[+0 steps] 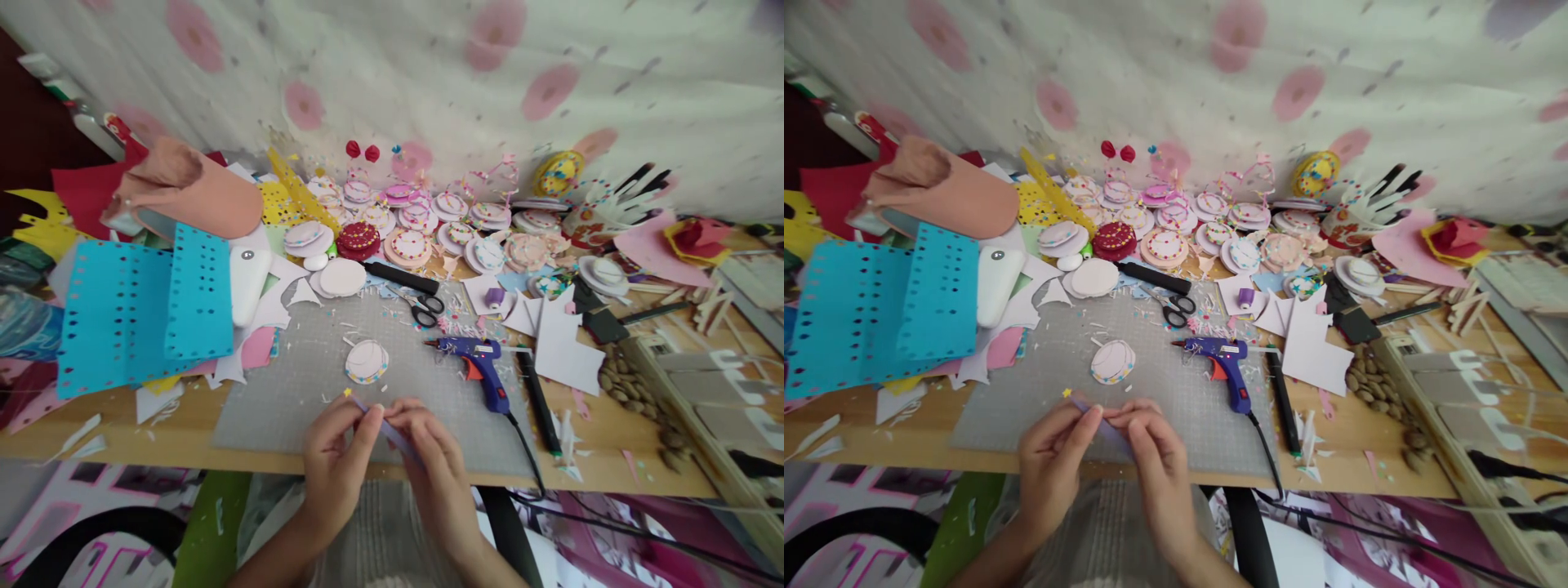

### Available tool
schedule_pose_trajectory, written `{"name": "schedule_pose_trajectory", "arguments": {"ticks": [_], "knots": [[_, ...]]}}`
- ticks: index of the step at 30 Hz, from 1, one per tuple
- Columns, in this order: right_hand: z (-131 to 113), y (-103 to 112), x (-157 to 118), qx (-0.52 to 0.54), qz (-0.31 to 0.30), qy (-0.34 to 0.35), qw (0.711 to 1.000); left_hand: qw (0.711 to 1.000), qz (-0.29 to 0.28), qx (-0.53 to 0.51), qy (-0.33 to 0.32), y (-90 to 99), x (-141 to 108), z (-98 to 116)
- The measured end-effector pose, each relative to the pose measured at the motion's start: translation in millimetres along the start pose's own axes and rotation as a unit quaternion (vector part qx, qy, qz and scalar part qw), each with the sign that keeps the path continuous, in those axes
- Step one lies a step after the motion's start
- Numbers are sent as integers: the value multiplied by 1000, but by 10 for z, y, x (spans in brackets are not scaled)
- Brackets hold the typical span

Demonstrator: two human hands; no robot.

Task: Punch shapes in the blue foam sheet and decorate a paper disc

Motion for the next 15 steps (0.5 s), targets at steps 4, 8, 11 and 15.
{"name": "schedule_pose_trajectory", "arguments": {"ticks": [4, 8, 11, 15], "knots": [[-185, 325, 252, -278, 35, 257, 925, 995, -90, 42, 6, 61, 129, -36], [-131, 741, 539, -522, 246, 310, 755, 975, -204, 86, 3, -6, 145, -136], [16, 912, 686, -598, 272, 276, 702, 969, -227, 100, 0, -71, 127, -238], [76, 989, 748, -598, 252, 244, 721, 968, -229, 105, 6, -126, 123, -344]]}}
Point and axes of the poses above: each hand's wrist, its own x-axis towards the middle knuckle, its own y-axis out of the back of the hand, z = x × y, the point moved 4 cm from there along x, towards the middle knuckle, and after that the axes turned 15 degrees about z, right-handed, at the moved point
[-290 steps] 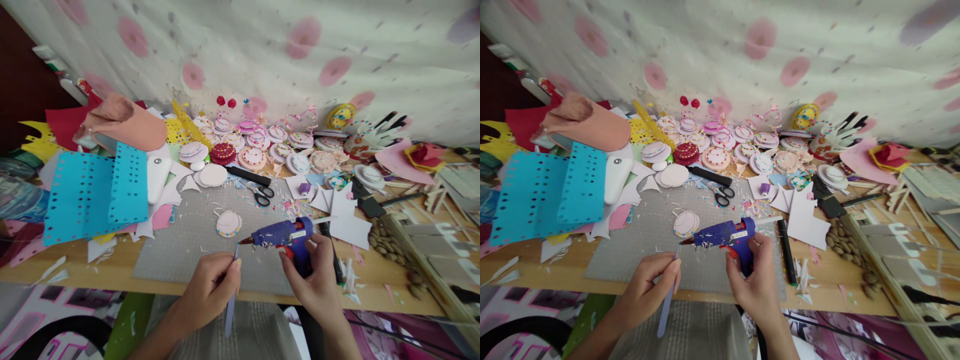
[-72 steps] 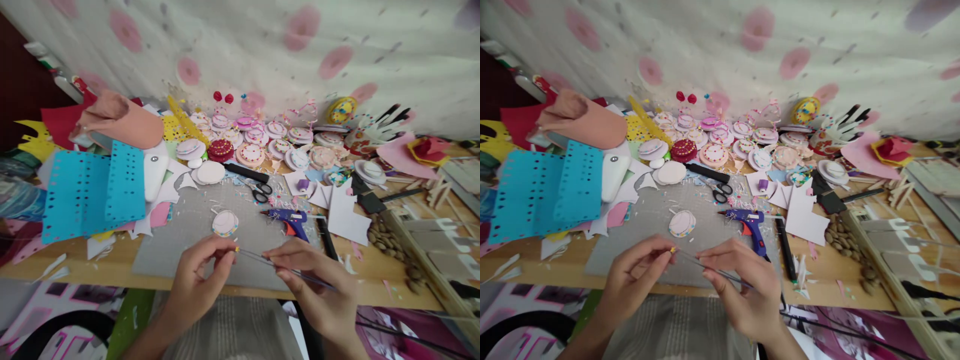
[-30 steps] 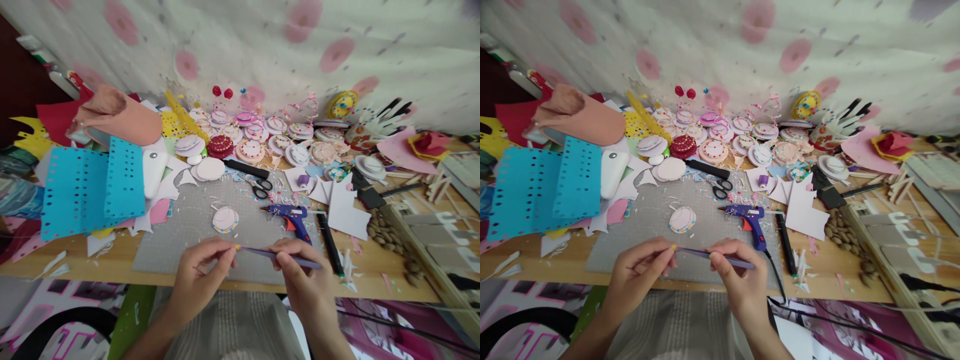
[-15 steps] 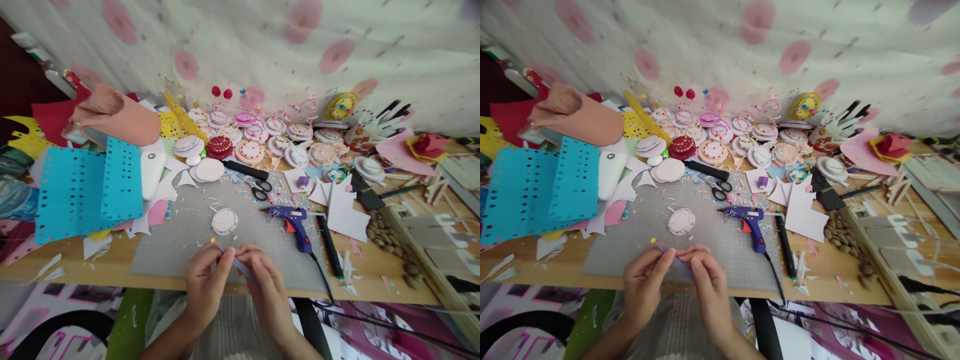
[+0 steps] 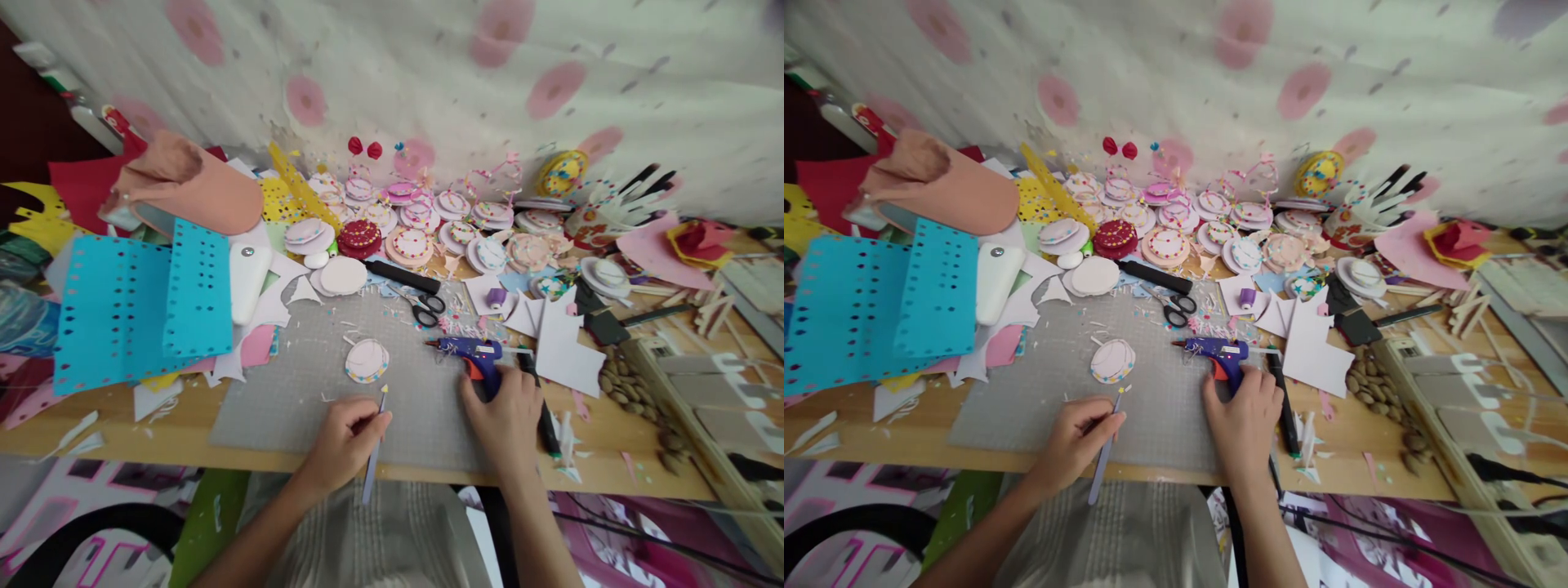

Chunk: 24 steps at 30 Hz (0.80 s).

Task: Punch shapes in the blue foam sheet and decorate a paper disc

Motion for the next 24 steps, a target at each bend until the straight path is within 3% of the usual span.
{"name": "schedule_pose_trajectory", "arguments": {"ticks": [5, 9, 24], "knots": [[-26, 67, -92, 169, -15, -98, 981, 1000, -3, -10, 11, 0, 22, -25], [-123, 41, -268, 290, -20, -82, 953, 1000, -3, -16, 14, 6, 34, 8], [-120, 39, -341, 323, -53, -49, 944, 1000, 0, -15, 8, 0, 41, -10]]}}
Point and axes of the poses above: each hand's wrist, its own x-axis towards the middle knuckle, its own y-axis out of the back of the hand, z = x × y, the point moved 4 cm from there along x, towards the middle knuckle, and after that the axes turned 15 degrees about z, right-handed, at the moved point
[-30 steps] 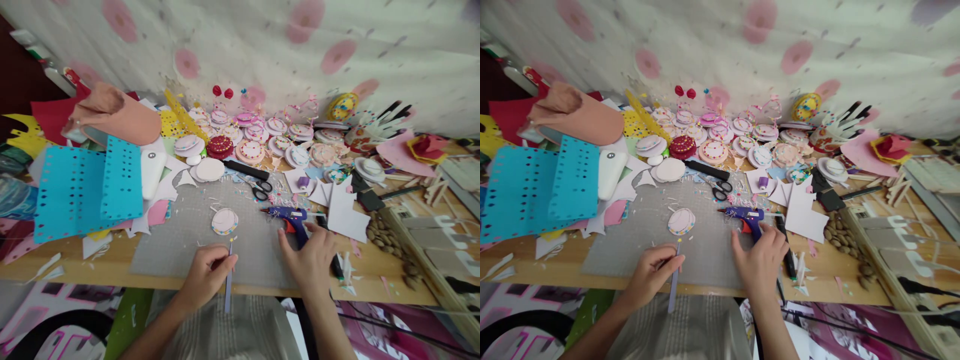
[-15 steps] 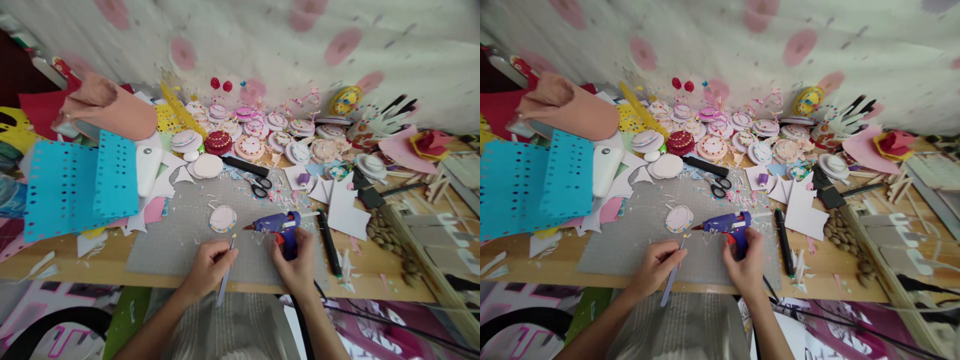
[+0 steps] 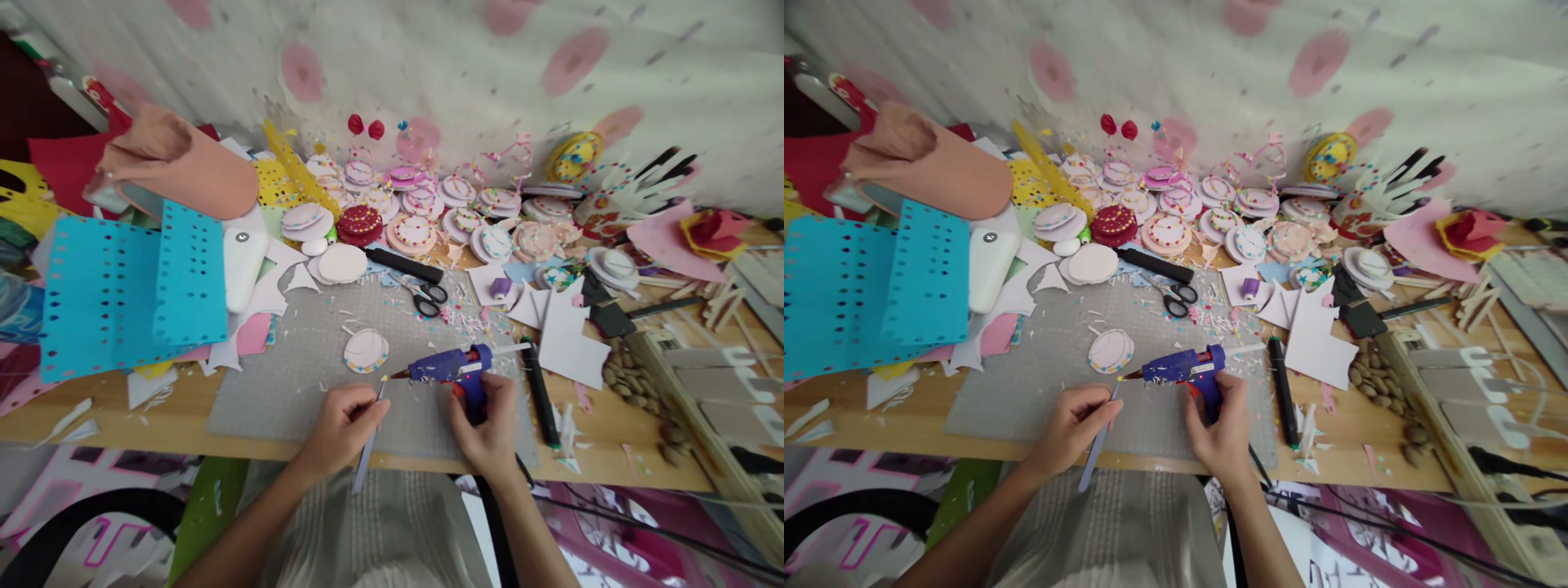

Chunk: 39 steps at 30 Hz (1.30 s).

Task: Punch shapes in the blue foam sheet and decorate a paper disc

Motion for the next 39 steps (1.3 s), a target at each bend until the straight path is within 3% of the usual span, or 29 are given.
{"name": "schedule_pose_trajectory", "arguments": {"ticks": [30, 39], "knots": [[64, -13, -42, -55, 2, 46, 997, 1000, -23, 0, -11, 0, 4, -20], [60, 21, 135, -235, 97, 41, 966, 997, -30, -69, 4, 47, -18, -10]]}}
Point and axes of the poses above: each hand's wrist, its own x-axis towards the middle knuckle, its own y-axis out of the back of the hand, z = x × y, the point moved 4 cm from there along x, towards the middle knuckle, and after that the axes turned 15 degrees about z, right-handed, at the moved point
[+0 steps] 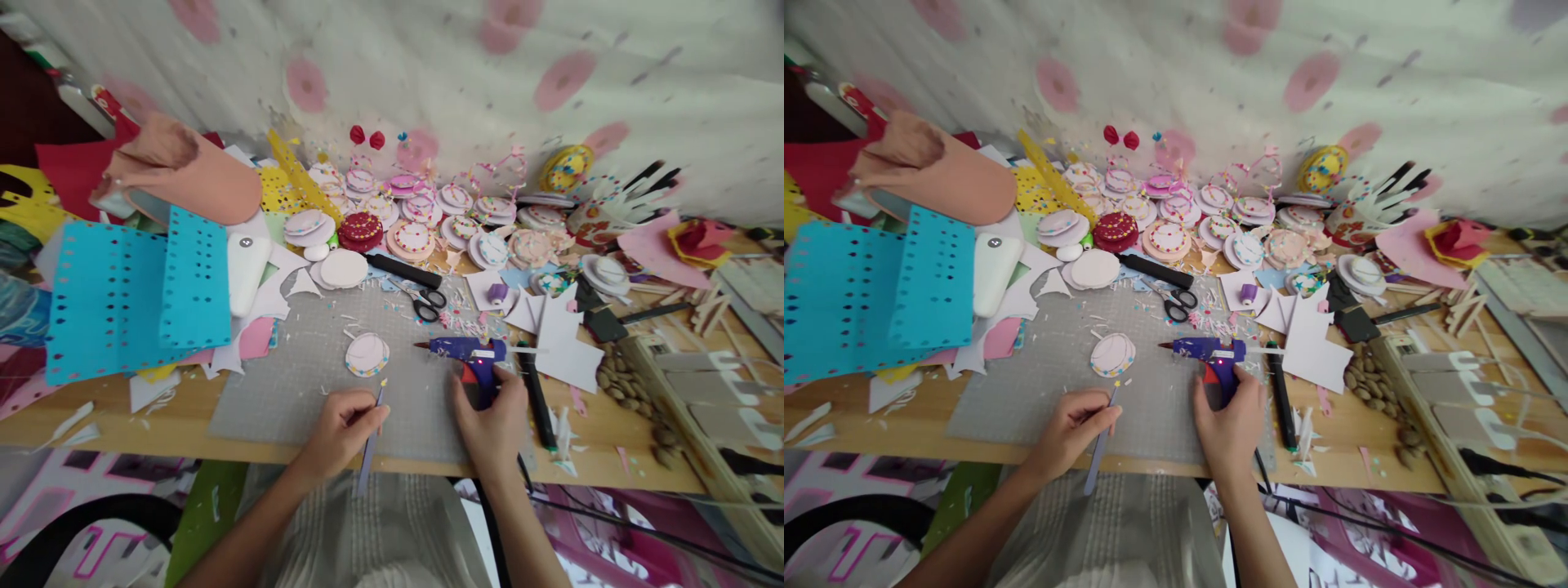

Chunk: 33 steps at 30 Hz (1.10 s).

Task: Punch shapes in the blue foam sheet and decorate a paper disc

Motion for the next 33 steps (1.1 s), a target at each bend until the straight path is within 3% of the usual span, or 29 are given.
{"name": "schedule_pose_trajectory", "arguments": {"ticks": [3, 6, 8, 9, 10, 11, 13, 14, 16, 18, 20, 22, 25, 28, 31, 33], "knots": [[-17, 6, 106, -25, 17, 42, 999, 999, 7, -48, 19, 32, -16, 1], [-118, 169, 151, 37, 66, 33, 997, 992, 14, -113, 49, 33, -47, -32], [-247, 282, 112, 151, 21, -16, 988, 985, 13, -162, 64, -2, -73, -47], [-329, 299, 57, 225, -57, -61, 971, 980, 13, -185, 67, -29, -86, -44], [-432, 287, -36, 302, -169, -114, 931, 976, 9, -207, 72, -63, -99, -37], [-559, 267, -171, 373, -301, -164, 862, 970, 1, -229, 83, -105, -113, -28], [-819, 278, -455, 485, -490, -254, 679, 953, -26, -275, 124, -203, -141, -10], [-923, 291, -568, 526, -534, -301, 590, 943, -43, -296, 144, -251, -154, 2], [-1057, 292, -698, 596, -527, -404, 451, 933, -54, -318, 163, -312, -165, 29], [-1122, 281, -751, 644, -486, -484, 338, 939, -37, -309, 146, -322, -159, 60], [-1147, 286, -758, 669, -467, -524, 245, 949, -15, -291, 123, -309, -150, 87], [-1135, 301, -752, 672, -470, -541, 187, 955, -7, -281, 98, -292, -147, 111], [-1079, 316, -770, 655, -488, -557, 150, 966, -2, -252, 50, -263, -142, 137], [-1039, 313, -807, 636, -504, -565, 149, 978, -13, -210, 6, -253, -126, 157], [-1002, 278, -785, 620, -489, -579, 203, 987, -8, -159, -24, -234, -99, 171], [-952, 238, -709, 612, -465, -581, 267, 993, 9, -111, -49, -191, -85, 178]]}}
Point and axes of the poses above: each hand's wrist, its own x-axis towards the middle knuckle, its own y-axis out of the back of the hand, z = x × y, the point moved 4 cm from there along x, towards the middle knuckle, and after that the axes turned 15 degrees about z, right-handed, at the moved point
